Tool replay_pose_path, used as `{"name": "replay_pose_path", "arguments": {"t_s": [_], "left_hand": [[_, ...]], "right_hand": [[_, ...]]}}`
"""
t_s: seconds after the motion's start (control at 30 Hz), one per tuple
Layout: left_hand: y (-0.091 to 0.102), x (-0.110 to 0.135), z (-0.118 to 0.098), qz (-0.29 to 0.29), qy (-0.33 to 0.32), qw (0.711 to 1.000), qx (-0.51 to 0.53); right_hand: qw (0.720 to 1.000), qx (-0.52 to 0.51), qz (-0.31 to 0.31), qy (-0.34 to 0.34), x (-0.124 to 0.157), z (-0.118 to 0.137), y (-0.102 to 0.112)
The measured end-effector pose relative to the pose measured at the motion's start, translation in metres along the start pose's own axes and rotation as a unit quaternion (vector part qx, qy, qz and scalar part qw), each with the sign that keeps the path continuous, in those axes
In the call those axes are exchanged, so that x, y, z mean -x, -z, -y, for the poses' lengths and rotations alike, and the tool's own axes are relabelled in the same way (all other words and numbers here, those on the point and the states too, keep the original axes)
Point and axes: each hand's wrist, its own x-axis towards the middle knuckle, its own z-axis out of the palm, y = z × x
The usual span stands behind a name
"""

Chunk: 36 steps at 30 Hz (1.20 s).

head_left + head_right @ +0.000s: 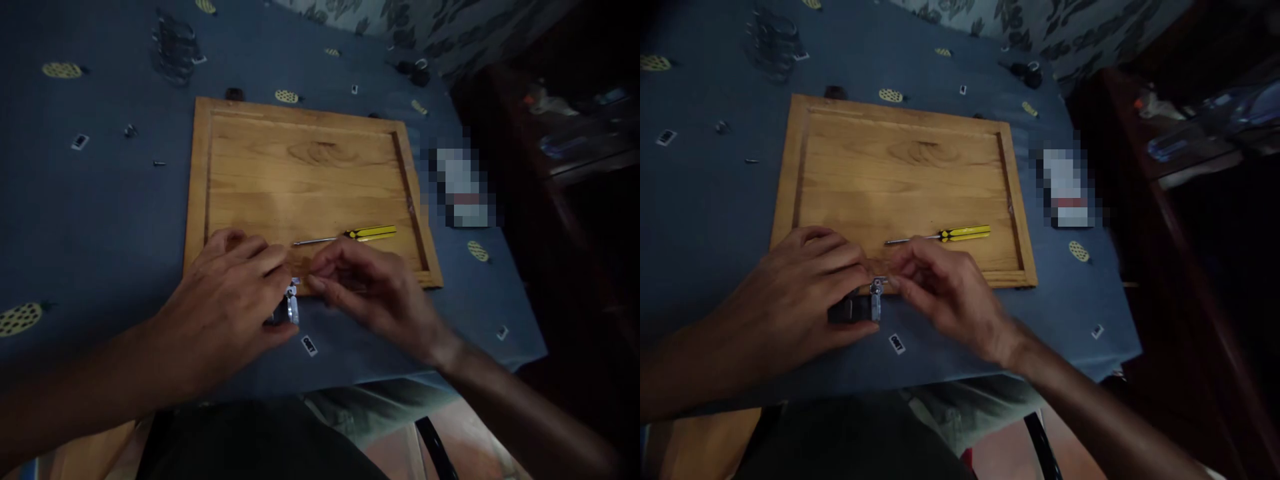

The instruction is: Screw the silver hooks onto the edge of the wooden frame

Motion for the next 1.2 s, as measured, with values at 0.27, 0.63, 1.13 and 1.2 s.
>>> {"name": "replay_pose_path", "arguments": {"t_s": [0.27, 0.63, 1.13, 1.2], "left_hand": [[-0.001, 0.0, 0.0, -0.003, 0.01, 1.0, 0.006], [0.0, 0.0, 0.0, 0.002, 0.004, 1.0, -0.013], [-0.001, 0.0, 0.0, -0.013, 0.006, 1.0, -0.004], [-0.001, 0.0, 0.0, -0.007, 0.008, 1.0, -0.004]], "right_hand": [[0.958, 0.21, -0.115, 0.159, 0.029, -0.023, -0.004], [0.953, 0.224, -0.055, 0.197, 0.026, -0.022, -0.016], [0.949, 0.211, -0.011, 0.235, 0.007, -0.022, -0.018], [0.957, 0.206, -0.009, 0.203, 0.008, -0.021, -0.018]]}}
